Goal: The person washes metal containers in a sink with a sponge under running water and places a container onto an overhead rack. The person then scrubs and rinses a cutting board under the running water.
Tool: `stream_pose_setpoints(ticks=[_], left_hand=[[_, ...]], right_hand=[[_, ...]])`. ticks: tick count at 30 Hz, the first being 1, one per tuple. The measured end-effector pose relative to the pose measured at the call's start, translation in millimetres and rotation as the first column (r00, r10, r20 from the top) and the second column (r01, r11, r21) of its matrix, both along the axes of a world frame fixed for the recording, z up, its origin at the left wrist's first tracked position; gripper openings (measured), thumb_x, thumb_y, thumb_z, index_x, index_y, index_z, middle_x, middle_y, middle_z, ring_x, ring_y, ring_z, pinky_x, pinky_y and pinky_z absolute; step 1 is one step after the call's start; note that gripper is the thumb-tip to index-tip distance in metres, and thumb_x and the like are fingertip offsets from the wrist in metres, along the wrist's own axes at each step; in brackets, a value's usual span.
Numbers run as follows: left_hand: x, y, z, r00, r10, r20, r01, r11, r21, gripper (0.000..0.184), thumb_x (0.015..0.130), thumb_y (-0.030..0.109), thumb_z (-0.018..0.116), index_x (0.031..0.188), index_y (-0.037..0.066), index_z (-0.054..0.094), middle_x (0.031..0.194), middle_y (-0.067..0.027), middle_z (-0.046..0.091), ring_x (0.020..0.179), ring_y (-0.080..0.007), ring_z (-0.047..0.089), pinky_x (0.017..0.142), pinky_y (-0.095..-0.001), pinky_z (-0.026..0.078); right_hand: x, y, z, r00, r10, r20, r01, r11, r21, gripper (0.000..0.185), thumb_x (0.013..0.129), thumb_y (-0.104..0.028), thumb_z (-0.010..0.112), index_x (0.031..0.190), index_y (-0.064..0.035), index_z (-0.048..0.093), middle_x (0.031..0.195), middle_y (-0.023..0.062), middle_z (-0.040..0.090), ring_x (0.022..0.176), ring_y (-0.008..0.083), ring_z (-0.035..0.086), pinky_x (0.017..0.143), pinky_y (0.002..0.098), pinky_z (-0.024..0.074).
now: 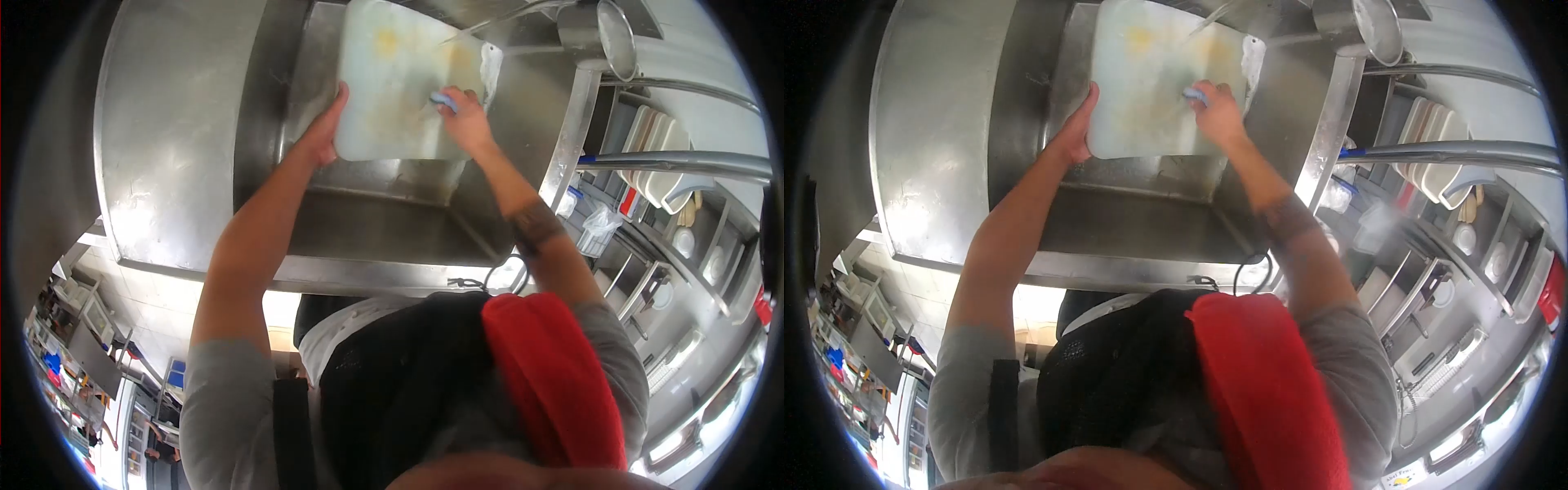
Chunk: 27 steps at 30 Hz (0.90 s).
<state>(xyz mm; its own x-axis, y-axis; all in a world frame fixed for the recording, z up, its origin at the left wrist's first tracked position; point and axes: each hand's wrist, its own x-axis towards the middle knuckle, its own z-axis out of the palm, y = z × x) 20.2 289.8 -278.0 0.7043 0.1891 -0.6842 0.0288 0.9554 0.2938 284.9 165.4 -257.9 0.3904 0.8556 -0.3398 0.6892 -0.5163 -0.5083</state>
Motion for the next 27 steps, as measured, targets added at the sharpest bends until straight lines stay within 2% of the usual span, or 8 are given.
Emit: stream_pose_setpoints(ticks=[5, 10, 14, 18, 22, 24, 26, 27], left_hand=[[13.4, -3.3, 5.5, 0.985, 0.035, -0.170, -0.024, 0.998, 0.065, 0.092, 0.092, 0.074, 0.046, 0.153, 0.007, 0.033, 0.151, -0.0130, 0.046, 0.138, -0.0286, 0.046, 0.112, -0.0462, 0.040], [16.6, -4.9, -5.6, 0.972, 0.016, -0.236, -0.016, 1.000, -0.001, 0.096, 0.089, 0.076, 0.049, 0.152, 0.004, 0.035, 0.149, -0.0151, 0.047, 0.136, -0.0298, 0.047, 0.111, -0.0459, 0.041], [17.3, -2.7, -21.2, 0.957, 0.044, -0.285, -0.010, 0.993, 0.120, 0.100, 0.088, 0.077, 0.051, 0.151, 0.000, 0.036, 0.148, -0.0164, 0.048, 0.134, -0.0300, 0.050, 0.110, -0.0449, 0.042], [14.3, -4.3, -28.0, 0.969, 0.047, -0.242, -0.025, 0.995, 0.096, 0.101, 0.089, 0.076, 0.050, 0.151, -0.001, 0.035, 0.151, -0.0171, 0.045, 0.136, -0.0304, 0.047, 0.111, -0.0449, 0.040], [20.9, 1.6, -0.9, 0.962, 0.038, -0.269, -0.002, 0.991, 0.132, 0.101, 0.089, 0.078, 0.047, 0.152, 0.001, 0.033, 0.152, -0.0164, 0.044, 0.137, -0.0308, 0.046, 0.112, -0.0473, 0.039], [23.9, 2.8, 11.4, 0.980, 0.150, -0.130, -0.149, 0.989, 0.019, 0.100, 0.088, 0.081, 0.043, 0.154, 0.005, 0.033, 0.152, -0.0143, 0.044, 0.137, -0.0305, 0.046, 0.113, -0.0494, 0.038], [23.7, 1.7, -1.5, 0.977, 0.109, -0.183, -0.103, 0.994, 0.042, 0.095, 0.092, 0.078, 0.037, 0.154, 0.006, 0.032, 0.153, -0.0142, 0.043, 0.138, -0.0301, 0.045, 0.113, -0.0477, 0.037], [25.2, 3.9, -7.1, 0.972, 0.076, -0.223, -0.065, 0.996, 0.056, 0.090, 0.095, 0.075, 0.032, 0.155, 0.007, 0.031, 0.154, -0.0141, 0.041, 0.139, -0.0297, 0.043, 0.114, -0.0460, 0.037]], right_hand=[[-73.2, 7.3, -76.6, 0.897, -0.256, 0.360, 0.163, 0.949, 0.269, 0.024, 0.086, -0.011, 0.064, 0.109, -0.0042, 0.061, 0.099, 0.0237, 0.060, 0.102, 0.0434, 0.057, 0.093, 0.0519, 0.0452], [-37.5, -39.5, -86.7, 0.890, 0.279, 0.362, -0.384, 0.885, 0.262, 0.031, 0.075, -0.008, 0.062, 0.106, -0.0031, 0.065, 0.098, 0.0193, 0.062, 0.100, 0.0371, 0.057, 0.091, 0.0503, 0.0437], [-20.3, -5.0, -108.2, 0.909, -0.325, 0.259, 0.234, 0.916, 0.327, 0.018, 0.077, -0.002, 0.060, 0.096, -0.0037, 0.061, 0.100, 0.0191, 0.062, 0.095, 0.0433, 0.058, 0.085, 0.0507, 0.0482], [-90.7, -15.6, -59.9, 0.965, 0.037, 0.261, -0.135, 0.919, 0.371, 0.014, 0.078, -0.007, 0.061, 0.091, -0.0029, 0.064, 0.089, 0.0196, 0.062, 0.094, 0.0408, 0.058, 0.084, 0.0505, 0.0487], [6.2, -47.8, -126.3, 0.847, 0.309, 0.433, -0.250, 0.950, -0.189, 0.023, 0.078, -0.011, 0.062, 0.099, -0.0043, 0.066, 0.101, 0.0183, 0.063, 0.102, 0.0360, 0.059, 0.088, 0.0480, 0.0472], [29.2, 12.6, -115.2, 0.855, -0.390, 0.342, 0.377, 0.920, 0.107, 0.022, 0.080, -0.013, 0.061, 0.098, -0.0009, 0.065, 0.101, 0.0174, 0.063, 0.105, 0.0348, 0.058, 0.092, 0.0466, 0.0453], [29.1, 89.6, -117.9, 0.729, -0.470, 0.498, 0.109, 0.798, 0.593, 0.016, 0.084, -0.012, 0.058, 0.095, -0.0018, 0.064, 0.087, 0.0189, 0.063, 0.086, 0.0369, 0.061, 0.079, 0.0487, 0.0496], [32.5, 125.3, -130.2, 0.848, -0.356, 0.394, 0.191, 0.897, 0.398, 0.015, 0.083, -0.012, 0.059, 0.094, -0.0018, 0.063, 0.092, 0.0186, 0.065, 0.087, 0.0372, 0.062, 0.080, 0.0483, 0.0495]])
